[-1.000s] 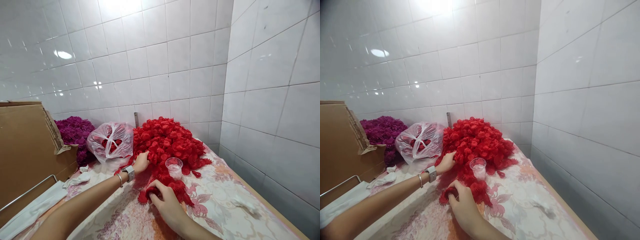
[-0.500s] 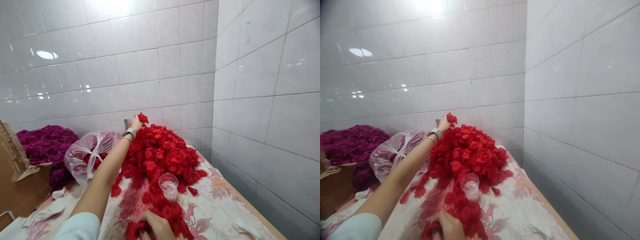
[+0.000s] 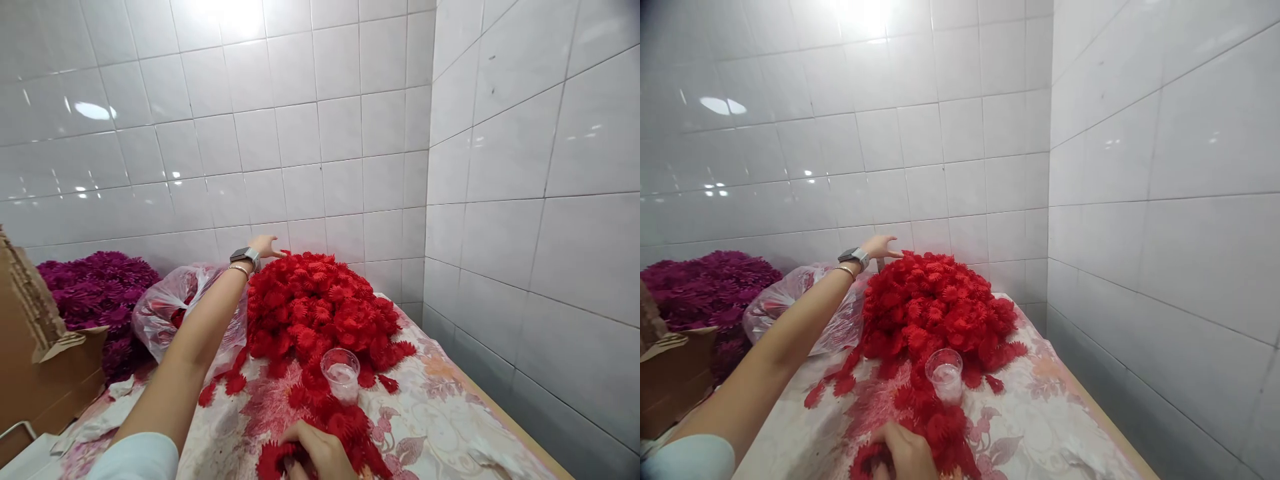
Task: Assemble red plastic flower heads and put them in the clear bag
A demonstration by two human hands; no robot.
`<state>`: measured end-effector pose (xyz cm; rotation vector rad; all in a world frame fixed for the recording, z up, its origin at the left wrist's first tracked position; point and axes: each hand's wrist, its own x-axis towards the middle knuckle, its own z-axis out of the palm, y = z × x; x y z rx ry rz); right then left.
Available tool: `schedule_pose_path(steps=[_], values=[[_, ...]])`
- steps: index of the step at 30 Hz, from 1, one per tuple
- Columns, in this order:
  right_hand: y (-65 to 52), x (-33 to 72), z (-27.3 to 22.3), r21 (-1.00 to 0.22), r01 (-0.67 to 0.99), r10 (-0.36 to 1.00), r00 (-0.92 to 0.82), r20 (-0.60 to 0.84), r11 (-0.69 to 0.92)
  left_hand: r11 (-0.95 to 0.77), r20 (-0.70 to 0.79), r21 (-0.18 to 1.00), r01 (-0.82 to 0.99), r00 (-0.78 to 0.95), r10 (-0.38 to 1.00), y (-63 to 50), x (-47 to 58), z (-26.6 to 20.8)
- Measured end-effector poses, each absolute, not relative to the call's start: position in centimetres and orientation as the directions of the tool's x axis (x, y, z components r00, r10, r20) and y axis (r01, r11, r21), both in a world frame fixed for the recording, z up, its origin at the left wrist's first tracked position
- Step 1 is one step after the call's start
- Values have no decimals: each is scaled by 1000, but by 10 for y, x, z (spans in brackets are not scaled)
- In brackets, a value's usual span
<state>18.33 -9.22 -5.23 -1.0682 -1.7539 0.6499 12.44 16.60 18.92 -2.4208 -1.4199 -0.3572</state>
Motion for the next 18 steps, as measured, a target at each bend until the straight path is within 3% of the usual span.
schedule_pose_path(steps=[7, 12, 18], values=[[-103, 183, -40, -778, 384, 867, -231, 441, 498, -481, 504, -457, 748, 663, 553, 115, 128, 177], [-109, 184, -31, -763, 397, 861, -239, 450, 509, -522, 421, -660, 540, 841, 338, 71, 139, 167], [-113, 185, -27, -777, 414, 881, -226, 416, 473, -507, 265, -822, 260, 962, 64, 0, 141, 156]])
